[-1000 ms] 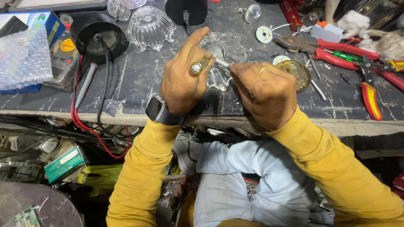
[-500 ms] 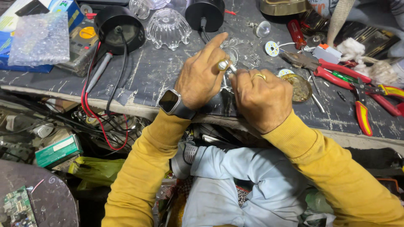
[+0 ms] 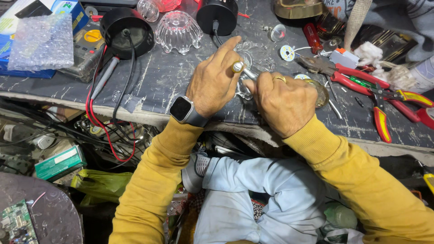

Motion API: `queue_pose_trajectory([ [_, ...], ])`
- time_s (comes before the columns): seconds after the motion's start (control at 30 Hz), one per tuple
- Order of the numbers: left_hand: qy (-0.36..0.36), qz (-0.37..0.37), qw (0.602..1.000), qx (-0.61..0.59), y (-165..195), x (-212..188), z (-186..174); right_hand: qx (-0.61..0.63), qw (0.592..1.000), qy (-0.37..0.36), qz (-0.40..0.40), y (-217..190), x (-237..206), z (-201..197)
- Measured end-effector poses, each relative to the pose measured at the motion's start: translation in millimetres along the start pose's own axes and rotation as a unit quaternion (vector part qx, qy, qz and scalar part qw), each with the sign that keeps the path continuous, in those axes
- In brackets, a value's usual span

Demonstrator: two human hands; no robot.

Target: The person repairs a decorative glass lamp fixture on a cluttered workbench. They hold the glass shade, use pliers to grip and adjust a small fitting, manipulate a small LED light disc by hand, and use a screwdriver to tighten a screw on the fixture, with the lamp's colored light cycling on during the work.

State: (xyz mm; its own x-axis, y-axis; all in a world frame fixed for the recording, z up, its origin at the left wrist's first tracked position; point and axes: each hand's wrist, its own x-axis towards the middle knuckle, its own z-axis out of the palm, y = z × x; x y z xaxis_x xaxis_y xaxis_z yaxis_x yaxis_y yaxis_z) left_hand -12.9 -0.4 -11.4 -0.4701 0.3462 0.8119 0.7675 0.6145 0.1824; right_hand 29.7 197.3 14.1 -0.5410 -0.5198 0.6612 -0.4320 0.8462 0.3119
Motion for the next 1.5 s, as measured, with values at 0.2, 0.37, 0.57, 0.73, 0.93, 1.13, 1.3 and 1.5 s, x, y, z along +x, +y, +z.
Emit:
queue_pose_trajectory([
  [0.2,0.010,0.000,1.000,-0.002,3,2,0,0.058,0.997,0.048,-0.005,-3,-2,-10],
  [0.37,0.004,-0.006,1.000,-0.003,6,3,-1,0.007,0.999,0.049,-0.012,0,1,-11],
  [0.57,0.007,-0.004,1.000,-0.006,8,4,-1,-0.001,0.997,0.067,-0.044,3,-2,-11],
  [0.73,-0.003,-0.009,1.000,0.007,9,5,0,-0.026,0.999,0.031,-0.029,6,-2,-10],
  [0.93,0.005,-0.013,1.000,0.008,9,5,1,-0.035,0.995,0.053,-0.071,7,-3,-6],
  [1.13,0.012,-0.019,1.000,-0.007,14,9,-1,0.011,0.997,0.057,-0.049,11,-4,-8],
  [1.3,0.000,-0.043,0.999,-0.019,20,15,-4,0.077,0.996,0.043,0.018,10,-8,-15],
  [1.5,-0.012,-0.081,0.996,-0.045,23,15,-6,0.114,0.990,0.061,0.056,9,-13,-7],
])
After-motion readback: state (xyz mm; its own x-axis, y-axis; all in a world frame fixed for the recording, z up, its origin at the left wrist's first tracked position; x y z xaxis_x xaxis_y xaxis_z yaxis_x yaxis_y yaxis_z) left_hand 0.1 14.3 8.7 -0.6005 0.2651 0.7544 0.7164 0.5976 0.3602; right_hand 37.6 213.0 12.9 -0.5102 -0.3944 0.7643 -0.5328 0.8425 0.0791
